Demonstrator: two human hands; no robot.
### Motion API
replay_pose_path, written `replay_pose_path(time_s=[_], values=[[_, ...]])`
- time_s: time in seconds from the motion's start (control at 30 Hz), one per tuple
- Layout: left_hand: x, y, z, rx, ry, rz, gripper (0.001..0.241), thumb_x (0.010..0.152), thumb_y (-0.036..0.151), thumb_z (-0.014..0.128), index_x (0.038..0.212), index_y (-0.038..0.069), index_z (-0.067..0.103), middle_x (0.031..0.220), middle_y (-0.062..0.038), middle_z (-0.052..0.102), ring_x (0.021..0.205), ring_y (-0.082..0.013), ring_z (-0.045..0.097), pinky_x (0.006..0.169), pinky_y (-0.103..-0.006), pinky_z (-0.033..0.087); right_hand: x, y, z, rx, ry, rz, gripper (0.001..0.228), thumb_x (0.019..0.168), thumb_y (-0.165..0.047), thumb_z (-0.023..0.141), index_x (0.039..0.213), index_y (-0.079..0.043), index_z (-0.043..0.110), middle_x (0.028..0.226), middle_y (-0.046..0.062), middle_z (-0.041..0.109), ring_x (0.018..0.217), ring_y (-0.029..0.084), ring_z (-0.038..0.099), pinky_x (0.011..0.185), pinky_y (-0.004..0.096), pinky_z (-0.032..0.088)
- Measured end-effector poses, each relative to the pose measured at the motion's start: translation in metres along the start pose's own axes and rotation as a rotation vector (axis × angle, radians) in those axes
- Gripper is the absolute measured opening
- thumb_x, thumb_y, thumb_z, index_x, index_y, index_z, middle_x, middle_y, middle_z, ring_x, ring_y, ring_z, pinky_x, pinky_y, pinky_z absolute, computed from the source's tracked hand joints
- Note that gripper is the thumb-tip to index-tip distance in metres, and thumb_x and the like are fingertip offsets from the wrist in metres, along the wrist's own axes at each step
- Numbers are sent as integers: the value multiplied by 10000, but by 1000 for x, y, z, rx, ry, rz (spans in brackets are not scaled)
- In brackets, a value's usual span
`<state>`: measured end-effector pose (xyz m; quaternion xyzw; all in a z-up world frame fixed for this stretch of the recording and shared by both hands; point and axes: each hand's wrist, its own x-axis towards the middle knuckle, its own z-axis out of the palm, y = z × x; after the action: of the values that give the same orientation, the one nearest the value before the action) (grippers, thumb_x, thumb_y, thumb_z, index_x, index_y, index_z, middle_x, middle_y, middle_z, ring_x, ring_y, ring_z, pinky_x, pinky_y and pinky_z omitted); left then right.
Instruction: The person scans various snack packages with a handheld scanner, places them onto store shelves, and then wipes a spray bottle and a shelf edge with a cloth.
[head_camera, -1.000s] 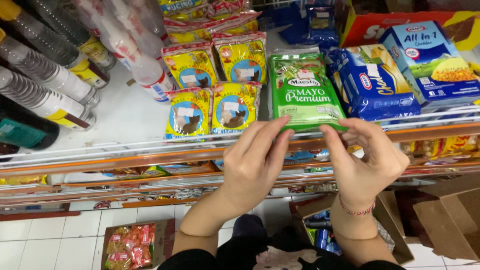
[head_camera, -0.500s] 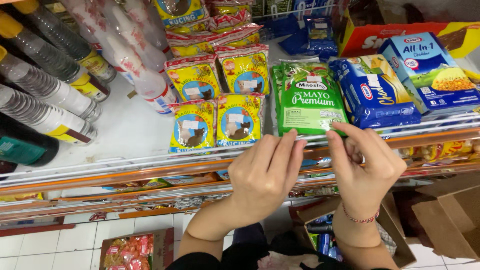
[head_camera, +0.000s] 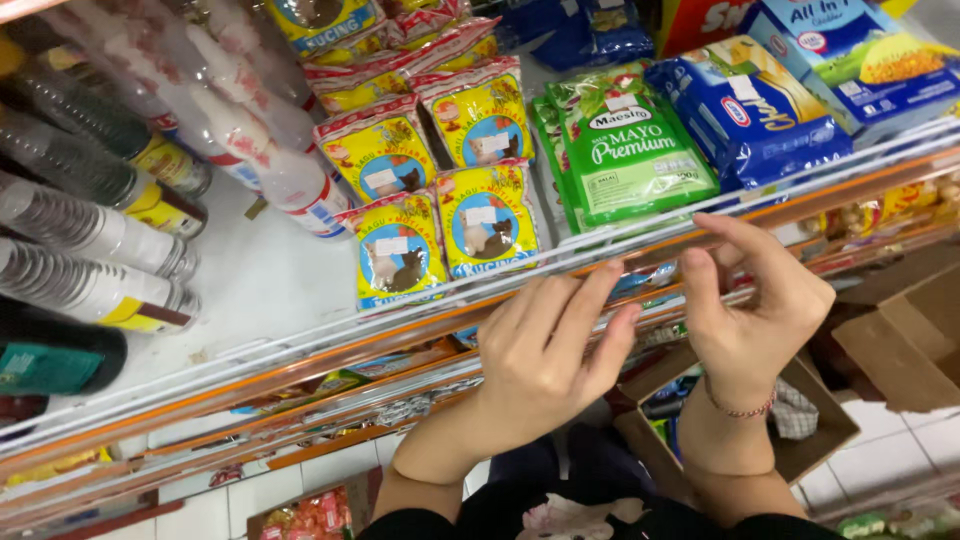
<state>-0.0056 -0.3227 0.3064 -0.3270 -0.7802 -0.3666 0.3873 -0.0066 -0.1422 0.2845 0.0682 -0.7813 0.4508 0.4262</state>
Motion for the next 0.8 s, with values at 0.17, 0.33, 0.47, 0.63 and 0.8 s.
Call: replay_pose_path(time_s=[0.17, 0.33, 0.47, 0.63, 0.8], values=[[-18, -7, 20, -464, -107, -48, 366, 939, 79, 794, 1273, 40, 651, 1130, -106, 652, 939, -267, 690, 831, -327, 579, -43, 18, -11, 256, 18, 93, 161, 1033, -41, 686, 1146, 73, 680, 906, 60, 595, 776, 80, 542, 697, 172, 415], [-50, 0, 56, -698, -294, -127, 352, 947, 54, 779, 1270, 69, 641, 1200, -98, 651, 1073, -271, 701, 957, -323, 583, -89, 55, -41, 300, 2, 159, 216, 1012, 30, 669, 1223, 70, 649, 983, 61, 580, 892, 99, 582, 826, 225, 487], [-85, 24, 96, -780, -472, -356, 353, 912, 42, 757, 1255, 68, 679, 1204, -107, 685, 962, -200, 720, 848, -303, 597, -120, 93, -85, 157, 55, 275, 234, 1001, 85, 645, 1234, 69, 654, 974, 41, 546, 880, 83, 544, 789, 206, 451], [-146, 60, 169, -776, -545, -367, 301, 934, 33, 728, 1231, 42, 685, 1124, -95, 703, 988, -190, 717, 822, -283, 571, -163, 162, -153, 14, 99, 404, 187, 1024, 86, 653, 1204, 41, 679, 974, 14, 554, 890, 66, 558, 790, 207, 462], [-234, 95, 263, -836, -685, -646, 251, 925, 42, 708, 1177, 47, 710, 1036, -82, 707, 905, -160, 724, 726, -253, 578, -229, 237, -230, -166, 188, 541, 122, 1030, 55, 666, 1141, 23, 707, 956, 7, 666, 799, 39, 583, 695, 203, 454]])
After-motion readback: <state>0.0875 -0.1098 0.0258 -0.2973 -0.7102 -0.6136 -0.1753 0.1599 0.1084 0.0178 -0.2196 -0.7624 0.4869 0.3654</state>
